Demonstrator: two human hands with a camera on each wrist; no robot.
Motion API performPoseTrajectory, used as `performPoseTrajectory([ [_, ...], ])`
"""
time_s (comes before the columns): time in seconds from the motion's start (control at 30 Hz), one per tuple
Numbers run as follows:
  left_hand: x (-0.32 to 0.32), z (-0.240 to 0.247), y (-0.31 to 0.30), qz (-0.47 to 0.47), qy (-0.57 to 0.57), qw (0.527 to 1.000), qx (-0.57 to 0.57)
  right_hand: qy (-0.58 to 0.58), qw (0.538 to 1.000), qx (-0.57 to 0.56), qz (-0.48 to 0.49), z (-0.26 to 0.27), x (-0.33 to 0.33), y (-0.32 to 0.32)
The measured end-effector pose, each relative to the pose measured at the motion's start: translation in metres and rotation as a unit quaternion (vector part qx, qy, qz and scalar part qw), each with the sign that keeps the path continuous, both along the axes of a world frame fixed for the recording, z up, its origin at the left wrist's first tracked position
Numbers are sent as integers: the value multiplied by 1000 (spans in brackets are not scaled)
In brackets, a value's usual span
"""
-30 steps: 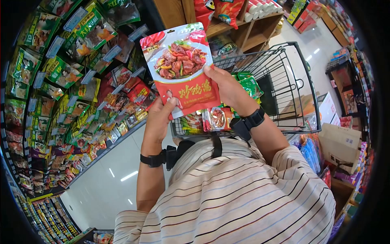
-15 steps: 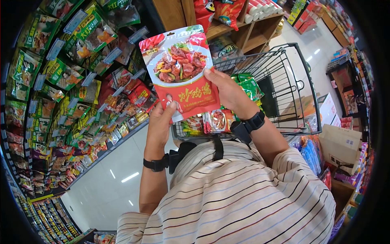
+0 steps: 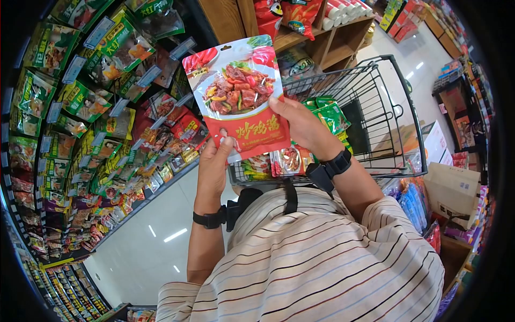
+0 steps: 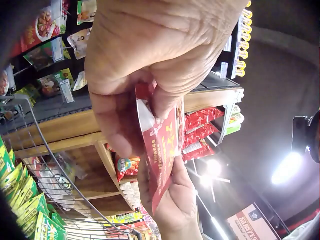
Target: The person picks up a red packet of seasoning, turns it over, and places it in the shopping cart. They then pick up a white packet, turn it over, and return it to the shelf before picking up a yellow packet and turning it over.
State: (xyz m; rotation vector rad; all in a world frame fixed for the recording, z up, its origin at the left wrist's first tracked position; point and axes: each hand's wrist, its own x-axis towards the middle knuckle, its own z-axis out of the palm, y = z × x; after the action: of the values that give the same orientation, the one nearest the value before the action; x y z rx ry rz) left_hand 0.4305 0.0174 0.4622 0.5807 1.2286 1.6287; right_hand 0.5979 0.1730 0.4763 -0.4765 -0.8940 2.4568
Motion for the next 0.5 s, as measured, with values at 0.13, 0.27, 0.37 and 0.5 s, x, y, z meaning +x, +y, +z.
performPoseTrajectory([
  [0.13,-1,2,-2,1,13,1000,-10,-7,1000,6,-4,-2,0,-4],
  [0.27,0,2,-4,-1,34,999,-20,-21,1000,6,-9,-7,-1,-4],
  [0.37,2,6,-3,2,34,999,-19,-12,1000,3,-13,-3,-2,-6],
  [0.5,3,7,-2,10,37,999,-18,-16,1000,1,-18,-9,-2,-4],
])
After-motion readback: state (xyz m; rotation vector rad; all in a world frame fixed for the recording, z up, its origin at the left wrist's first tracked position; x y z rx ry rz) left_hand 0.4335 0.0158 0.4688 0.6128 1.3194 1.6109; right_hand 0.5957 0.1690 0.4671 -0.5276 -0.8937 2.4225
